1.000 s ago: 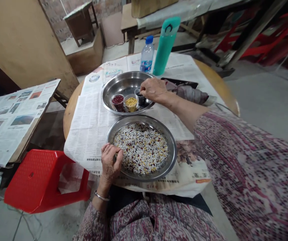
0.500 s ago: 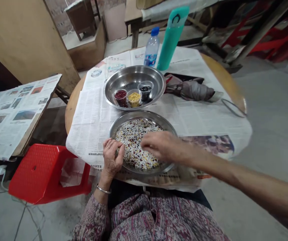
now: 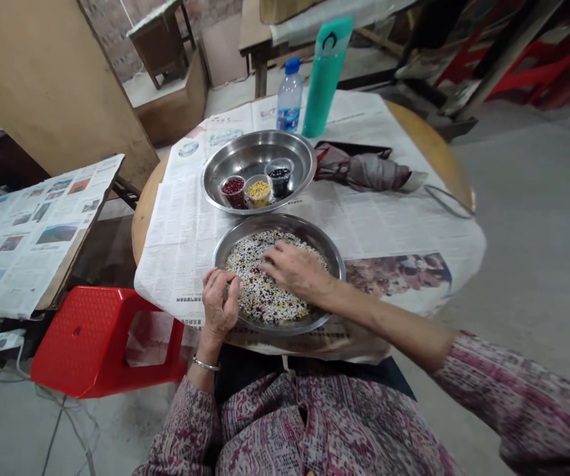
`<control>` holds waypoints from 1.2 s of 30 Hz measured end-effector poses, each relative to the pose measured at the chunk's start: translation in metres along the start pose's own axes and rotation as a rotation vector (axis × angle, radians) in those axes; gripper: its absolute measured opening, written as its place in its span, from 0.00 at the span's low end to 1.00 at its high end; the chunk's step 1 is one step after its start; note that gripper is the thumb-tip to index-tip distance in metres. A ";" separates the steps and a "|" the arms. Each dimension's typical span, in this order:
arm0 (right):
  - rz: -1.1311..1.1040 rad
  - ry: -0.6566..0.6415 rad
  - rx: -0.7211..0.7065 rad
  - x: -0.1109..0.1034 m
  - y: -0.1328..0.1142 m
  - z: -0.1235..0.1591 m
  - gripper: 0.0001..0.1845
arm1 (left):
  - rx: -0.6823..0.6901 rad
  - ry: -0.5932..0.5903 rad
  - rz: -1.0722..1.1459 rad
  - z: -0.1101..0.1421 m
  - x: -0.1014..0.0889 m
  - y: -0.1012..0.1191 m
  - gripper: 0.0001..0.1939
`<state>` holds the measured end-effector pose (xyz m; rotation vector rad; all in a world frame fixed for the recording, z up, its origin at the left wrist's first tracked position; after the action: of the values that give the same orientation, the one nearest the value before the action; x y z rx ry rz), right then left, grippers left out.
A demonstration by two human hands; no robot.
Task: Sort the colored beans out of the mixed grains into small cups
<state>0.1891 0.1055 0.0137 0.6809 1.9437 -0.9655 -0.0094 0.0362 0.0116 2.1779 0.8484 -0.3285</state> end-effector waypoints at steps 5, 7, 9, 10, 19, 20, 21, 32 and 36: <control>-0.205 -0.068 -0.237 0.025 -0.056 -0.002 0.10 | -0.088 0.066 0.086 0.001 -0.003 -0.001 0.08; -0.201 -0.077 -0.351 0.030 -0.063 -0.006 0.08 | -0.097 0.075 0.089 0.001 -0.004 -0.002 0.09; -0.145 -0.097 -0.401 0.029 -0.057 -0.009 0.07 | -0.096 0.072 0.084 0.001 -0.004 -0.003 0.09; -0.105 -0.107 -0.381 0.027 -0.049 -0.011 0.08 | -0.093 0.068 0.080 0.001 -0.003 -0.003 0.09; -0.042 -0.008 -0.060 0.013 -0.003 -0.044 0.18 | -0.084 0.047 0.062 0.001 -0.002 -0.003 0.08; -0.027 -0.002 -0.065 0.017 -0.010 -0.048 0.17 | -0.085 0.056 0.060 0.001 -0.001 -0.003 0.09; -0.021 -0.002 -0.079 0.020 -0.019 -0.052 0.15 | -0.088 0.066 0.060 0.001 -0.001 -0.004 0.09; -0.135 -0.265 -0.357 -0.006 -0.007 -0.020 0.10 | -0.079 0.039 0.036 0.002 -0.001 -0.002 0.09; -0.089 -0.087 -0.156 -0.016 0.019 -0.040 0.17 | -0.069 0.022 -0.003 0.001 0.000 -0.003 0.10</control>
<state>0.1934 0.1474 0.0340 0.4597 1.9622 -0.8719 -0.0119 0.0367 0.0091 2.1200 0.8626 -0.2729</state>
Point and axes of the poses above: each hand's wrist, its own z-axis away from the middle knuckle, its own x-axis out of the palm, y = z × x, the point moved 2 cm from there along -z, towards the middle knuckle, and after that the axes turned 8 degrees about y, right-handed, at the moved point
